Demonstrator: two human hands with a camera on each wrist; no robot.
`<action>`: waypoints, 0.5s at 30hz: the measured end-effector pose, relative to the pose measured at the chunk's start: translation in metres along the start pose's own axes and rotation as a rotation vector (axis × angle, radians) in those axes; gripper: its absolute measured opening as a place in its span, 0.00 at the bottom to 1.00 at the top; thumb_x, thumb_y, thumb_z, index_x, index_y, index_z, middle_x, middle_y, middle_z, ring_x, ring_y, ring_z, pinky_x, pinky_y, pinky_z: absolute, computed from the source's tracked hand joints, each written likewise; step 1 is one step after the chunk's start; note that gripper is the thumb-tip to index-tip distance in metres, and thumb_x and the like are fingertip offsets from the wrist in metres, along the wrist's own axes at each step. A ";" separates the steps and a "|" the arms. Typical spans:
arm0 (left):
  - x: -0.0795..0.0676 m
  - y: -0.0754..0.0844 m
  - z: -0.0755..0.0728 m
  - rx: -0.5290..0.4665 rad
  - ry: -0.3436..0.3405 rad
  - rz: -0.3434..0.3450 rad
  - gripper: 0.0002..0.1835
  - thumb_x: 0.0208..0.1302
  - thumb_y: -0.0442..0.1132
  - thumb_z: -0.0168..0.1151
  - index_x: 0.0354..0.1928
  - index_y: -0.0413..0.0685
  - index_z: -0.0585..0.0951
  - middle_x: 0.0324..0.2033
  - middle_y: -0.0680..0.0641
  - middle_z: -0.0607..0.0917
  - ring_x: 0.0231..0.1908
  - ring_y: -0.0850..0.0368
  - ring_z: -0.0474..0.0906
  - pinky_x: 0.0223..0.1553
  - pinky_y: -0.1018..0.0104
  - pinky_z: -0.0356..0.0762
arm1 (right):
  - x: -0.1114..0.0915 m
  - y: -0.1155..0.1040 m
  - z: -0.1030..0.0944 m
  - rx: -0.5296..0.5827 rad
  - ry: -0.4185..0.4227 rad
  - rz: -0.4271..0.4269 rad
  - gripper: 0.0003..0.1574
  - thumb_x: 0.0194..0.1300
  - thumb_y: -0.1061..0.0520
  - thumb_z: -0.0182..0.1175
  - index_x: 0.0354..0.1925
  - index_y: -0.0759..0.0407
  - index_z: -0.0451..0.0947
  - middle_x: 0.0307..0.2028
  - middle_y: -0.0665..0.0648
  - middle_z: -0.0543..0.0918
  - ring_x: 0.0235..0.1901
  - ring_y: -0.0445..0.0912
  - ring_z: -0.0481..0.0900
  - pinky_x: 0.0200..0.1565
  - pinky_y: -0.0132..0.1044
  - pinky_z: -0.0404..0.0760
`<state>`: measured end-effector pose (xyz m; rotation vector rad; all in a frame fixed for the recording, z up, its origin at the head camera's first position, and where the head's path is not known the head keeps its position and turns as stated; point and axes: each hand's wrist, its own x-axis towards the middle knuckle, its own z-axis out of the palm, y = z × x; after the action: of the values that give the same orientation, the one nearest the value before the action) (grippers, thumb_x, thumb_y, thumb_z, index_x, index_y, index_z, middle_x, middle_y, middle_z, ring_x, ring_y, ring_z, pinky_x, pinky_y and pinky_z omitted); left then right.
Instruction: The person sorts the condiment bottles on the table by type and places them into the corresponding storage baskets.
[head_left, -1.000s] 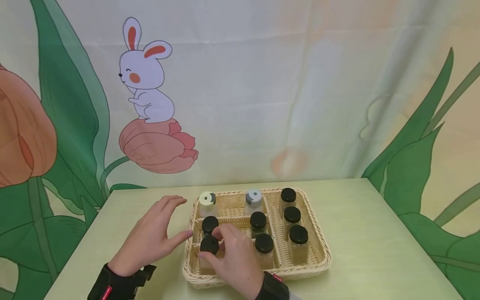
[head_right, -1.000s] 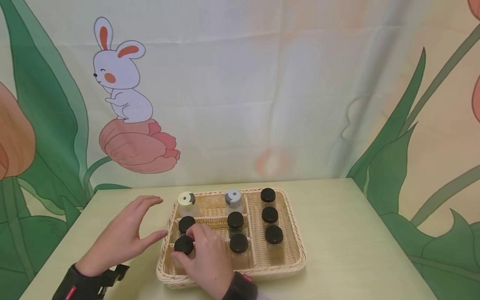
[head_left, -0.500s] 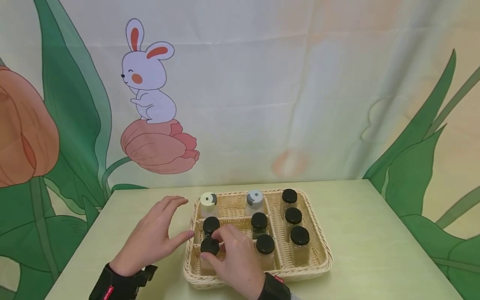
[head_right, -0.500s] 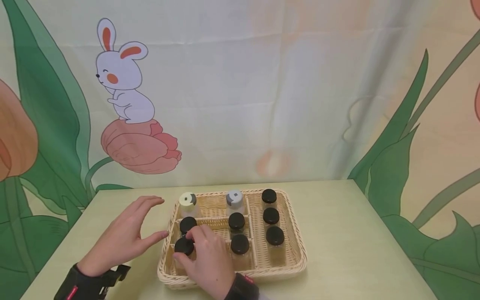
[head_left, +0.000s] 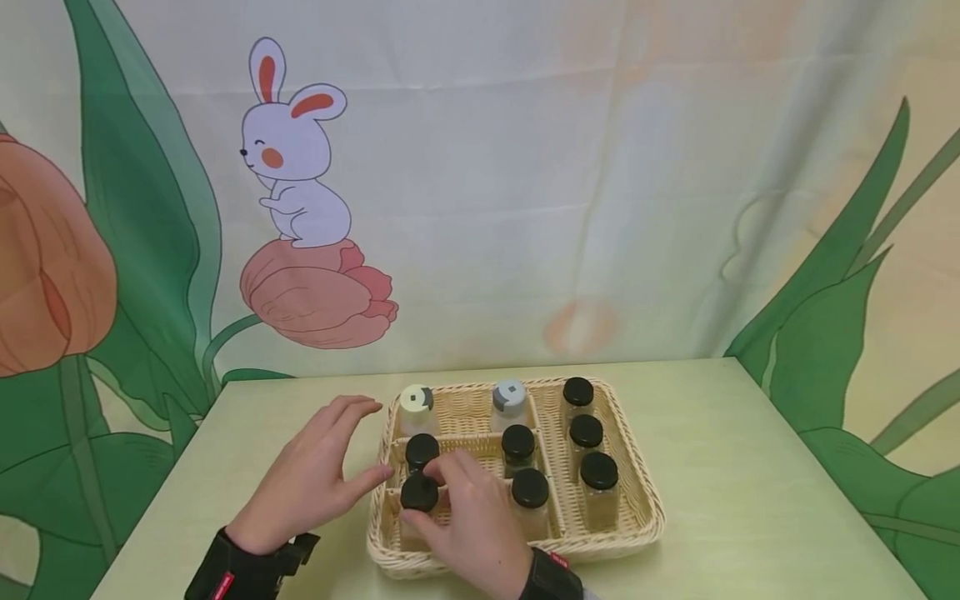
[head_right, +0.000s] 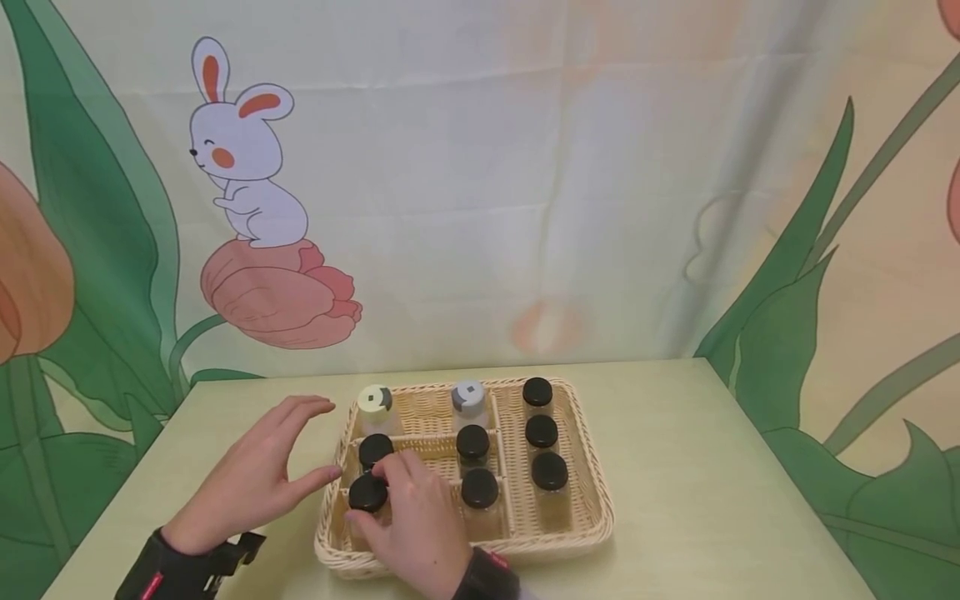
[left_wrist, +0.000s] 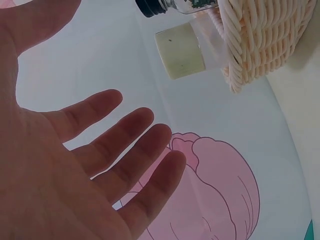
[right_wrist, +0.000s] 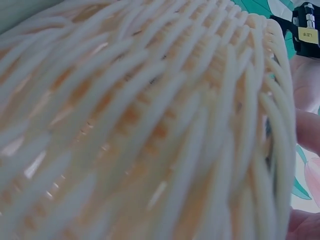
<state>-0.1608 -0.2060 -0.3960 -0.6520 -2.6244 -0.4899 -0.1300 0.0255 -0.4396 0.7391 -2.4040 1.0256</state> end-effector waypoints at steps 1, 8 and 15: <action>0.000 0.000 0.001 0.001 -0.005 -0.003 0.41 0.52 0.63 0.70 0.64 0.48 0.74 0.60 0.51 0.74 0.61 0.54 0.71 0.57 0.50 0.75 | 0.000 0.000 0.000 0.001 0.000 -0.001 0.25 0.53 0.39 0.72 0.42 0.51 0.78 0.38 0.46 0.78 0.31 0.31 0.72 0.33 0.21 0.71; -0.005 -0.001 0.003 0.001 -0.028 -0.035 0.41 0.54 0.68 0.65 0.65 0.51 0.74 0.60 0.53 0.74 0.61 0.55 0.70 0.57 0.51 0.75 | 0.001 -0.003 -0.007 0.019 -0.048 -0.020 0.25 0.55 0.39 0.71 0.42 0.52 0.79 0.38 0.46 0.76 0.29 0.31 0.69 0.30 0.20 0.69; -0.013 -0.002 0.007 0.005 -0.034 -0.065 0.39 0.60 0.71 0.55 0.64 0.52 0.75 0.60 0.55 0.75 0.61 0.58 0.70 0.57 0.52 0.74 | 0.006 -0.003 -0.032 -0.015 -0.067 -0.121 0.23 0.58 0.40 0.69 0.45 0.51 0.80 0.43 0.44 0.77 0.37 0.35 0.76 0.38 0.24 0.74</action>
<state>-0.1530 -0.2094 -0.4088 -0.5803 -2.6845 -0.4952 -0.1270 0.0463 -0.4143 0.9150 -2.3880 0.9474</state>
